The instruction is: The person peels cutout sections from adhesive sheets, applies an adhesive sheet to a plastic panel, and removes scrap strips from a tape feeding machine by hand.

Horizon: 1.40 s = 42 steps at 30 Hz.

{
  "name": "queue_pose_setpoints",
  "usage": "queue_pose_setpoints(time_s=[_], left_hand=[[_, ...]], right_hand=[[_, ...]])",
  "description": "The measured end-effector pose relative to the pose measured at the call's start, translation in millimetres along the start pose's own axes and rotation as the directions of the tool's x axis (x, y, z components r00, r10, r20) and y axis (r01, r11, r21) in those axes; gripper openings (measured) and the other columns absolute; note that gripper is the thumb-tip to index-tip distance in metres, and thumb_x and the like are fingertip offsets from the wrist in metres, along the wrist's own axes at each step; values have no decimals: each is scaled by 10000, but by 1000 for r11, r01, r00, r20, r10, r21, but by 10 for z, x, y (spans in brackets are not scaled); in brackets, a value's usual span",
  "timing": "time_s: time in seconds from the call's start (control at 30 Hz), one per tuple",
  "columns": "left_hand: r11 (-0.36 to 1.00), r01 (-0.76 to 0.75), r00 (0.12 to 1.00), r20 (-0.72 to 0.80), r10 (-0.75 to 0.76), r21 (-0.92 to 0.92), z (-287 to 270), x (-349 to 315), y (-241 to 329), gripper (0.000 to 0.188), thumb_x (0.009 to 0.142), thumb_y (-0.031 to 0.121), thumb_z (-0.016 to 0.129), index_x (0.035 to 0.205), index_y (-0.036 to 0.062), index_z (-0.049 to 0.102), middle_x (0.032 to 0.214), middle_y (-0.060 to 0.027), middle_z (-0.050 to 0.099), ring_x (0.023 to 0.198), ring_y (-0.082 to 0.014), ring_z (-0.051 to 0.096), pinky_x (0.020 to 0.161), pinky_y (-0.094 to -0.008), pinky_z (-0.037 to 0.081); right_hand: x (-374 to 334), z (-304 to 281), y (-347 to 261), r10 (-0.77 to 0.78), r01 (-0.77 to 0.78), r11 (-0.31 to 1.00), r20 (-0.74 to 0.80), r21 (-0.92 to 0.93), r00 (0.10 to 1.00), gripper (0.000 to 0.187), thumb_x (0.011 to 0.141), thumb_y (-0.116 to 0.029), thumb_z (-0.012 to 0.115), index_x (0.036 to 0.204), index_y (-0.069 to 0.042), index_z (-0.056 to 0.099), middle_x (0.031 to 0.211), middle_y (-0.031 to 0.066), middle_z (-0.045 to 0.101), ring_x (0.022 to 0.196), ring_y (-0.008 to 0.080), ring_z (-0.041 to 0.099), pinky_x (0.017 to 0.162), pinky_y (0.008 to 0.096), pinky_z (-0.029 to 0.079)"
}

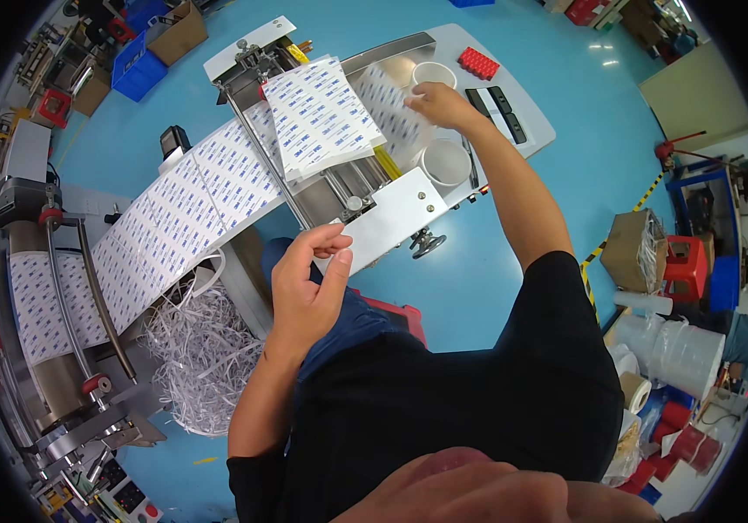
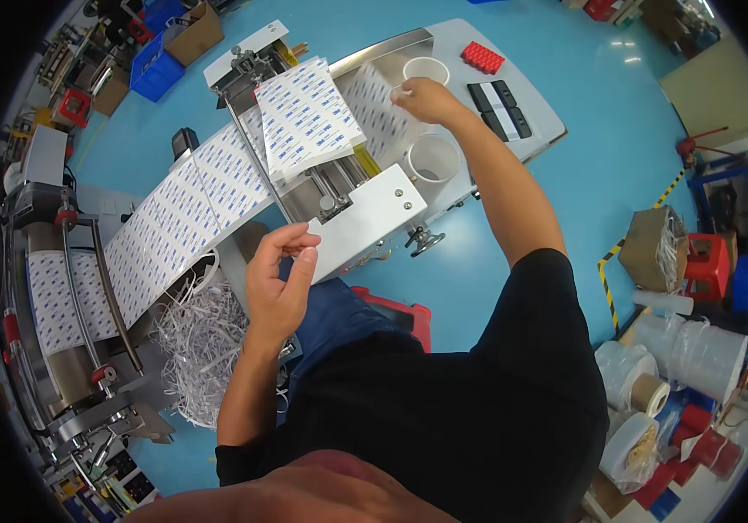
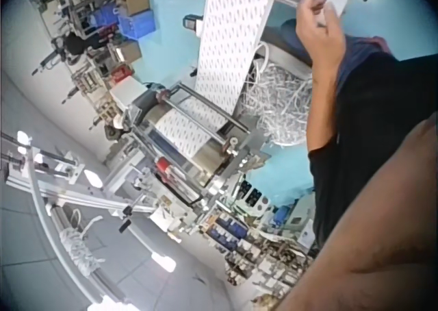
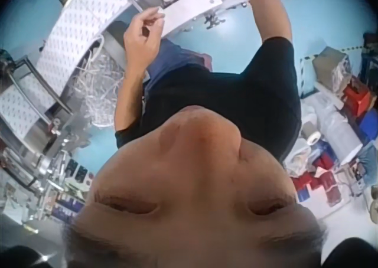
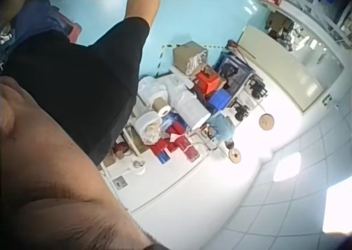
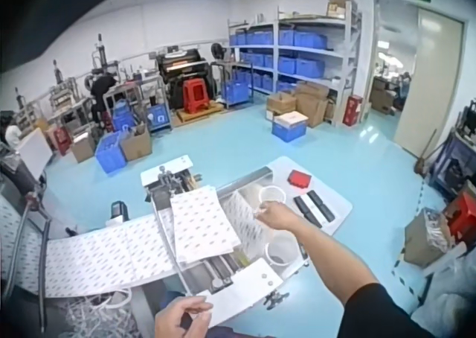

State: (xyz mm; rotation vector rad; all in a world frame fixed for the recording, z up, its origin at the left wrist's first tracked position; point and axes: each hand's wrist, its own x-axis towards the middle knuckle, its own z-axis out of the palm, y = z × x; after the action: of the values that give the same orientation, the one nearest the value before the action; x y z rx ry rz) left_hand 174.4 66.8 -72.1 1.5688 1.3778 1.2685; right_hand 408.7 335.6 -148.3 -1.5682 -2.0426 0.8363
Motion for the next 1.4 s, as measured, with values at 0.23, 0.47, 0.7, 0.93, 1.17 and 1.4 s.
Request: queue_pose_setpoints(time_s=[0.23, 0.47, 0.7, 0.93, 1.17, 1.4], left_hand=[[983, 119, 983, -157, -97, 137, -277, 479, -90, 251, 854, 116, 597, 1048, -37, 552, 890, -106, 626, 786, -128, 569, 738, -250, 452], [632, 252, 967, -206, -148, 733, -316, 1410, -475, 630, 732, 366, 705, 1169, -34, 492, 1021, -200, 618, 908, -308, 620, 817, -360, 470], [778, 354, 935, -190, -299, 519, -506, 1540, -801, 542, 738, 310, 689, 1111, -48, 526, 971, -190, 639, 881, -313, 629, 759, -367, 486], [838, 539, 838, -50, -544, -83, -529, 1483, -923, 310, 833, 157, 598, 1064, -48, 568, 952, -153, 639, 789, -205, 626, 684, -301, 490], [777, 299, 893, -125, -432, -554, -808, 1397, -876, 235, 876, 152, 572, 1032, -18, 525, 872, -103, 633, 746, -149, 610, 658, -255, 479], [828, -28, 887, -397, -237, -559, -1175, 382, -314, 184, 906, 91, 530, 1045, -24, 493, 911, -115, 641, 799, -98, 596, 709, -214, 462]], right_hand=[[-343, -330, -344, 2, -15, 959, 48, 281, 999, 348, 859, -199, 565, 1140, 8, 575, 949, 78, 650, 794, 124, 590, 722, 271, 482], [-369, 2, -580, -86, 28, 930, 142, 366, 986, 384, 858, -169, 571, 1184, 30, 532, 1004, 94, 631, 898, 140, 584, 770, 275, 466], [-382, 165, -762, -109, 44, 948, 191, 315, 975, 392, 849, -135, 586, 1202, 21, 513, 1079, 121, 605, 958, 179, 578, 827, 297, 473], [-278, 264, -817, -75, 43, 978, 154, 202, 985, 412, 822, -166, 621, 1177, 19, 526, 1081, 140, 602, 935, 193, 586, 805, 298, 479], [-250, 256, -904, -166, 166, 965, -18, 205, 986, 344, 817, -160, 625, 1100, 25, 566, 1005, 142, 627, 905, 191, 609, 766, 292, 490], [-867, 224, -1620, -182, 179, 659, -76, 730, 980, 175, 811, -22, 606, 967, 55, 585, 843, 95, 631, 739, 117, 584, 686, 226, 471]])
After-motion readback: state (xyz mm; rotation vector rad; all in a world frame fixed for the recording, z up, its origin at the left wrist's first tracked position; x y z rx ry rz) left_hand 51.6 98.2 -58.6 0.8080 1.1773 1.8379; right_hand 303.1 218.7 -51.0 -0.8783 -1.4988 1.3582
